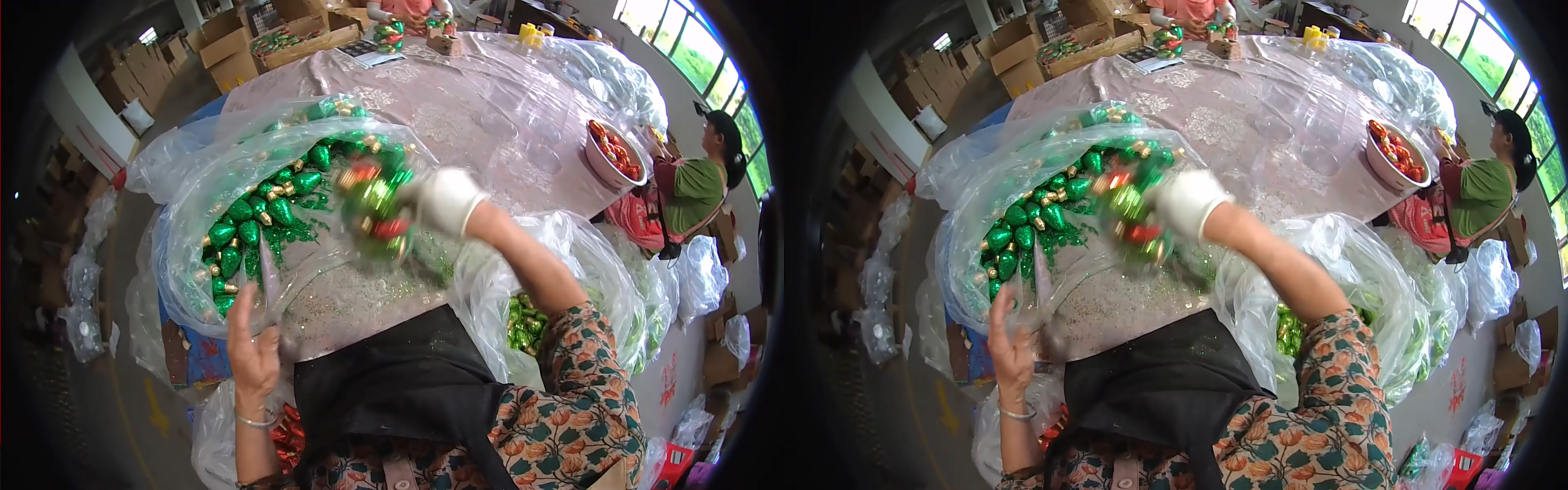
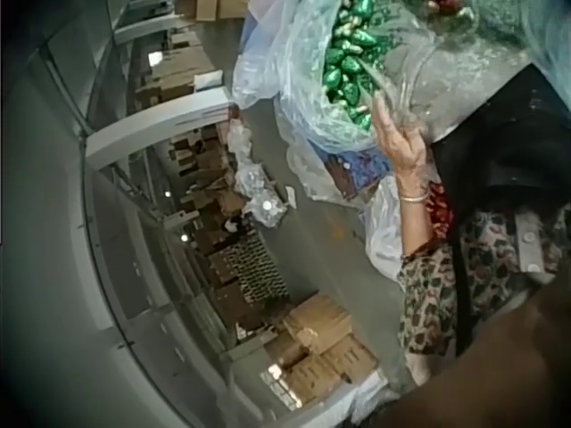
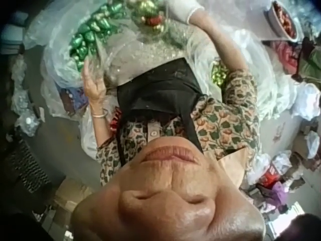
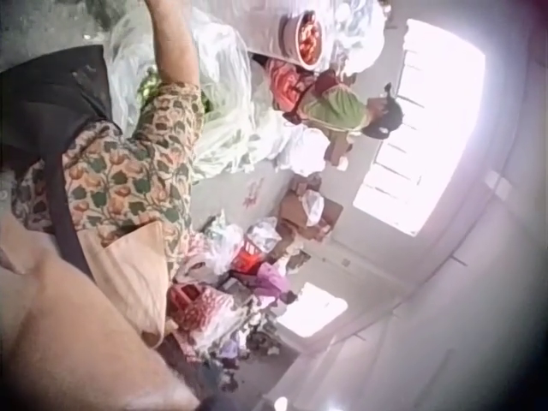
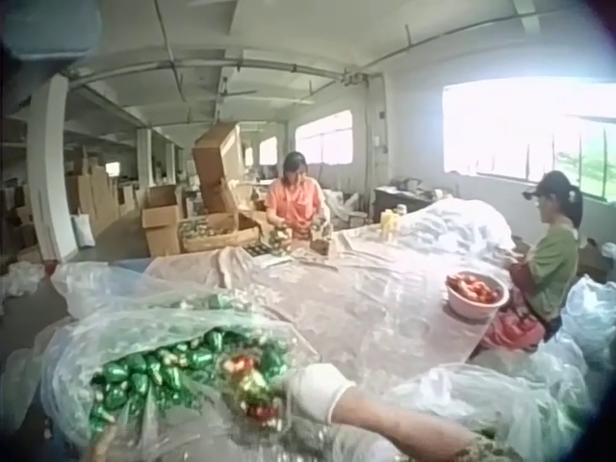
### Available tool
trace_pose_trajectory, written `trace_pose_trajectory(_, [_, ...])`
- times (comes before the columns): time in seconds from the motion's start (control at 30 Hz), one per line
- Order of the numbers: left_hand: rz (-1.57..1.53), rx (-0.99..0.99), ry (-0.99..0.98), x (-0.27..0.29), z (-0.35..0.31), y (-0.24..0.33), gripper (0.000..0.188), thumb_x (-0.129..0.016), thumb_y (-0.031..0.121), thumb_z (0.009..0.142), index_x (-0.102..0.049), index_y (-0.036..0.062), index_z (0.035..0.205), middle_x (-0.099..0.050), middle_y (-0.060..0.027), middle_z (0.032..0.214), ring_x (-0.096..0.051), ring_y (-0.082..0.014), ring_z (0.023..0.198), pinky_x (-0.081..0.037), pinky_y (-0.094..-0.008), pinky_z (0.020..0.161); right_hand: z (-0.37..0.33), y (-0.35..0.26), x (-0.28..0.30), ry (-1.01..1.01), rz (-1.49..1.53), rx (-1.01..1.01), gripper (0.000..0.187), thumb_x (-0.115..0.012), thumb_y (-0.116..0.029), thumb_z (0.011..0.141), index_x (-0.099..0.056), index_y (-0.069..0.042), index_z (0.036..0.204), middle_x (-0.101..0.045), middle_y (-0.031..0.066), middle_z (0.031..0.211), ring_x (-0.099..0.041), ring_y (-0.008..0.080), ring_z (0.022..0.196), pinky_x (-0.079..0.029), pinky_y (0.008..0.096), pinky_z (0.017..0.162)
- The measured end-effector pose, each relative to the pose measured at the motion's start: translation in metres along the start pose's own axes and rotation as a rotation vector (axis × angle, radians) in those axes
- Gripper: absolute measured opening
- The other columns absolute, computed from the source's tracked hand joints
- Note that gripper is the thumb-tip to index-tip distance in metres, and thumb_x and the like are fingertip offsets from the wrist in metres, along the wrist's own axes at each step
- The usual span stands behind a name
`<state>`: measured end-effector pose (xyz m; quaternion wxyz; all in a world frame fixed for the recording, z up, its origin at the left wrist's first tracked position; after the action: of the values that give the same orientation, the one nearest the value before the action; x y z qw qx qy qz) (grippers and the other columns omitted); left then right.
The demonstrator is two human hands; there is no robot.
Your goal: Sorting and assembling green and red holiday ornaments into plastic bags on a production table.
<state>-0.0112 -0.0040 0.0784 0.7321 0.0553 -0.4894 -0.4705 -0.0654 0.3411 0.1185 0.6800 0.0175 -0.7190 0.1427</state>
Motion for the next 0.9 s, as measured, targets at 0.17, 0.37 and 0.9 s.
trace_pose_trajectory(0.17, [-0.009,0.439,0.082,0.030,-0.058,-0.036,0.043,-0.055,0.011,0.092,-0.047,-0.0013,0.132,-0.062,-0.0152,0.111,-0.060,-0.0230,0.099,-0.045,-0.0341,0.089,0.070,0.124,0.036,0.353,-0.129,-0.308,0.019,-0.063,-0.030,0.082,-0.069,-0.014,0.091,-0.068,0.0132,0.085,-0.066,0.0333,0.078,-0.052,0.0430,0.069])
trace_pose_trajectory(0.37, [0.176,0.668,0.096,0.055,-0.144,-0.057,0.035,-0.057,0.009,0.091,-0.053,-0.0058,0.122,-0.063,-0.0137,0.093,-0.059,-0.0212,0.082,-0.047,-0.0327,0.077,0.146,0.240,0.006,0.322,-0.141,-0.555,0.031,-0.060,-0.033,0.083,-0.070,-0.007,0.096,-0.068,0.0204,0.094,-0.066,0.0378,0.090,-0.052,0.0450,0.076])
trace_pose_trajectory(0.9, [0.157,0.915,0.101,0.029,-0.283,-0.122,0.028,-0.054,0.017,0.094,-0.059,-0.0069,0.108,-0.065,-0.0178,0.085,-0.061,-0.0212,0.075,-0.049,-0.0328,0.071,0.029,0.147,-0.037,0.187,-0.260,-0.670,0.048,-0.058,-0.050,0.084,-0.063,-0.010,0.110,-0.066,0.0177,0.104,-0.064,0.0352,0.097,-0.049,0.0439,0.080])
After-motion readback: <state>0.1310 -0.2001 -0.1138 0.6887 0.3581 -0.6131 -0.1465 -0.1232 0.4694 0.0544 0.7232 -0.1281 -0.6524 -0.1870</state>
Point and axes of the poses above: each hand's wrist, its own z-axis towards the middle knuckle, its own x-axis out of the back of the hand, y = z × x, the point moved 2 cm from there along z, towards the middle knuckle
